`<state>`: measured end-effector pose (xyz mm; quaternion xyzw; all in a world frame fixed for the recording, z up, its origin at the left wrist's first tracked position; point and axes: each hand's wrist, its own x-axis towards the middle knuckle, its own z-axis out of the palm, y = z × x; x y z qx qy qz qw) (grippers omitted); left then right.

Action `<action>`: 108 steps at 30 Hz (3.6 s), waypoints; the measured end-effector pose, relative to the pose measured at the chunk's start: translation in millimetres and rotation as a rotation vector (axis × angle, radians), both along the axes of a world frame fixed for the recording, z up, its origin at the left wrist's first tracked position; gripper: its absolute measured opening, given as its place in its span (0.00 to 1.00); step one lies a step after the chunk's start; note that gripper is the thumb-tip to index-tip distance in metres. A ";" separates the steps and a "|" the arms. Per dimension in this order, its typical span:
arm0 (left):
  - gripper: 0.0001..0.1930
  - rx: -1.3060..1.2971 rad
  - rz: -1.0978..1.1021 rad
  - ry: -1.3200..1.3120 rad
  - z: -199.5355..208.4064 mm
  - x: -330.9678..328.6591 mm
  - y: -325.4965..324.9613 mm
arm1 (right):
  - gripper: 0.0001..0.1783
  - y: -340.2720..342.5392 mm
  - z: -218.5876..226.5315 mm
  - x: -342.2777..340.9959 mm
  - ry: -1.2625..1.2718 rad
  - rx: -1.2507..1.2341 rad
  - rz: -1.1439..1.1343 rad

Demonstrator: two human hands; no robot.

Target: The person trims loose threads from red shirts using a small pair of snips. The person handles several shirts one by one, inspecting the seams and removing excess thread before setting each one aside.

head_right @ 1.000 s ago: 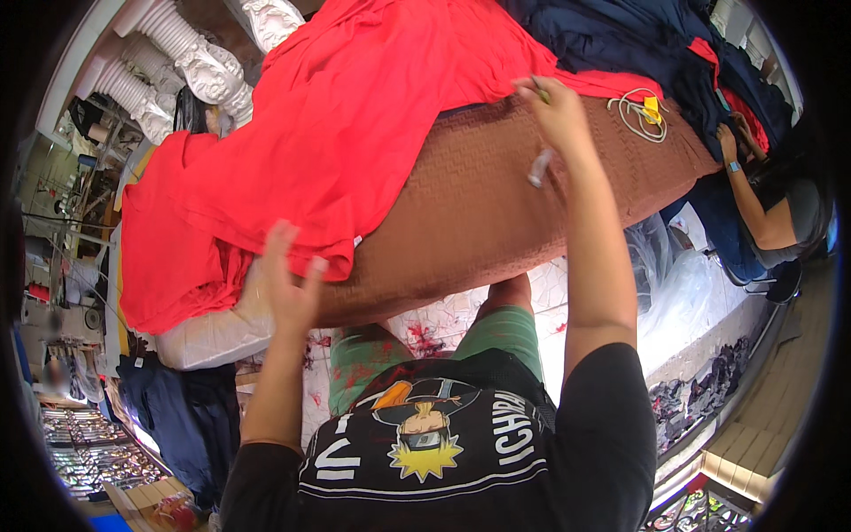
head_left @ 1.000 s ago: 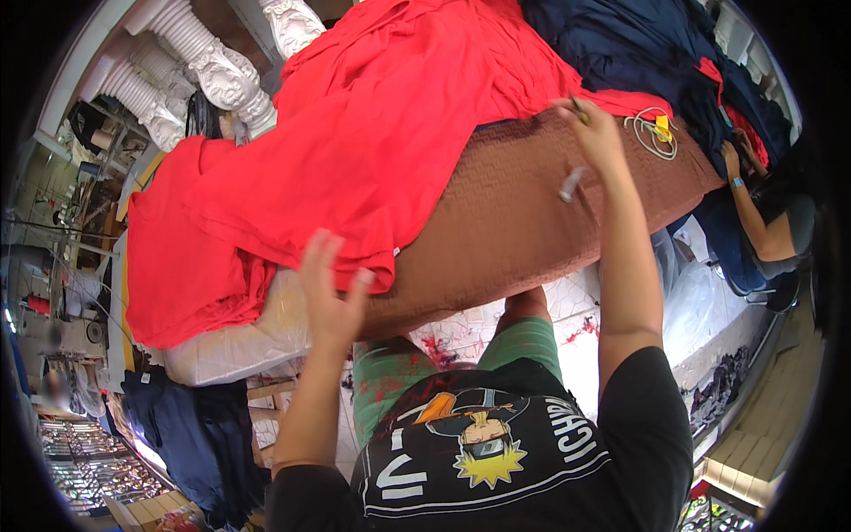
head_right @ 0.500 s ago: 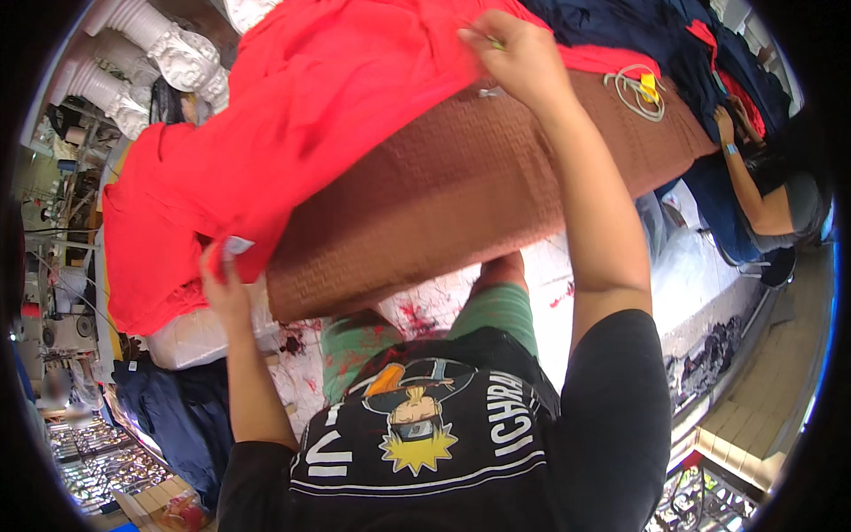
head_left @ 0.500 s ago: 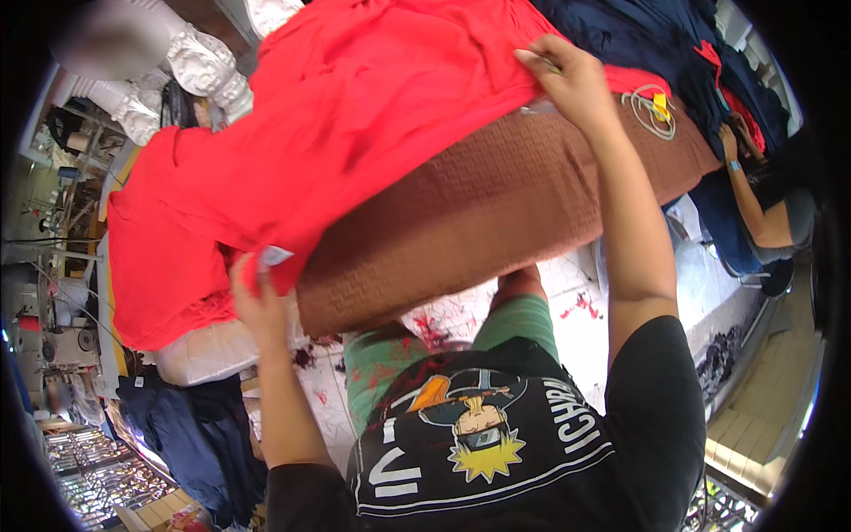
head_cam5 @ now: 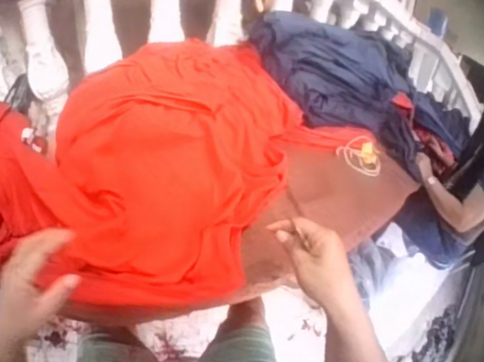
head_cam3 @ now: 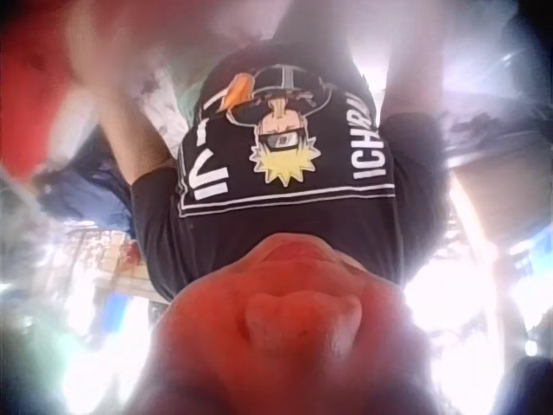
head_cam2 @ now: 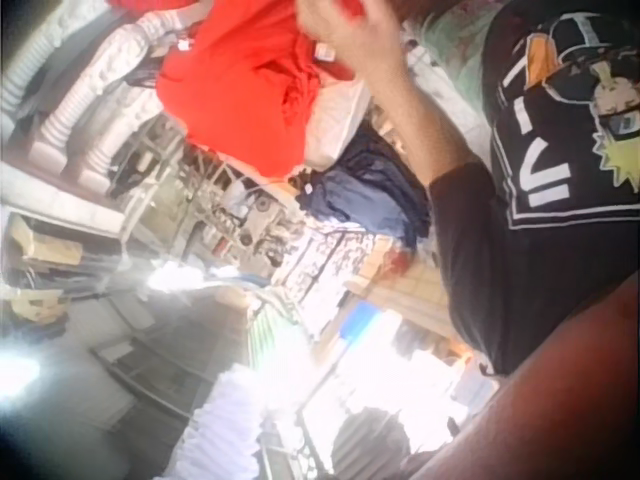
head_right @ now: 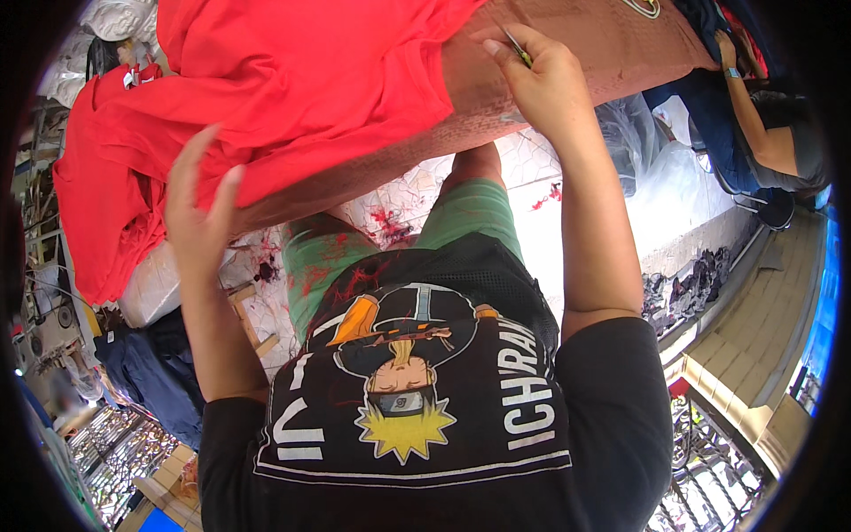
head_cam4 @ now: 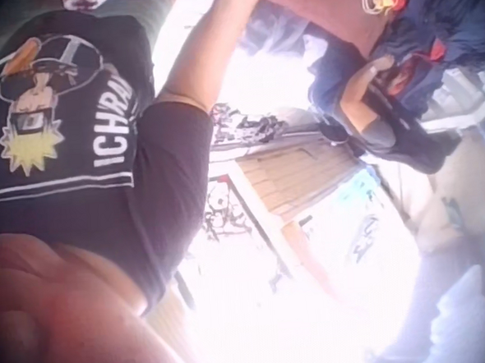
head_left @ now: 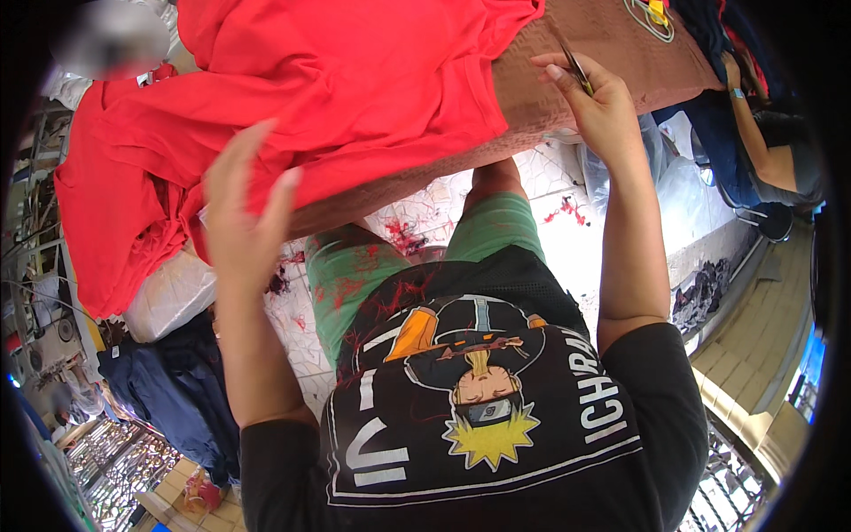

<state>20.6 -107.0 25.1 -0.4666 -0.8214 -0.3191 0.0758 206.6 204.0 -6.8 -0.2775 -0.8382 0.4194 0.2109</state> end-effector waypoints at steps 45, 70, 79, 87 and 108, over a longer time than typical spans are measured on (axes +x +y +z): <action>0.10 -0.376 -0.711 -0.224 14.4 39.3 77.0 | 0.15 -63.9 -0.4 28.9 -0.034 0.181 0.195; 0.07 0.246 -0.319 -0.432 -69.1 55.1 154.4 | 0.11 -31.3 -28.3 3.0 0.002 -0.266 0.058; 0.08 0.258 -0.245 -1.007 -74.9 53.2 156.3 | 0.10 -33.6 -33.1 11.8 -0.032 -0.185 0.046; 0.15 0.086 -0.349 -0.528 -57.2 60.9 137.3 | 0.11 -35.4 -44.3 18.9 0.096 -0.207 0.048; 0.06 0.096 -0.400 -0.023 -66.5 74.8 159.6 | 0.07 -34.2 -24.3 28.5 -0.001 0.200 0.111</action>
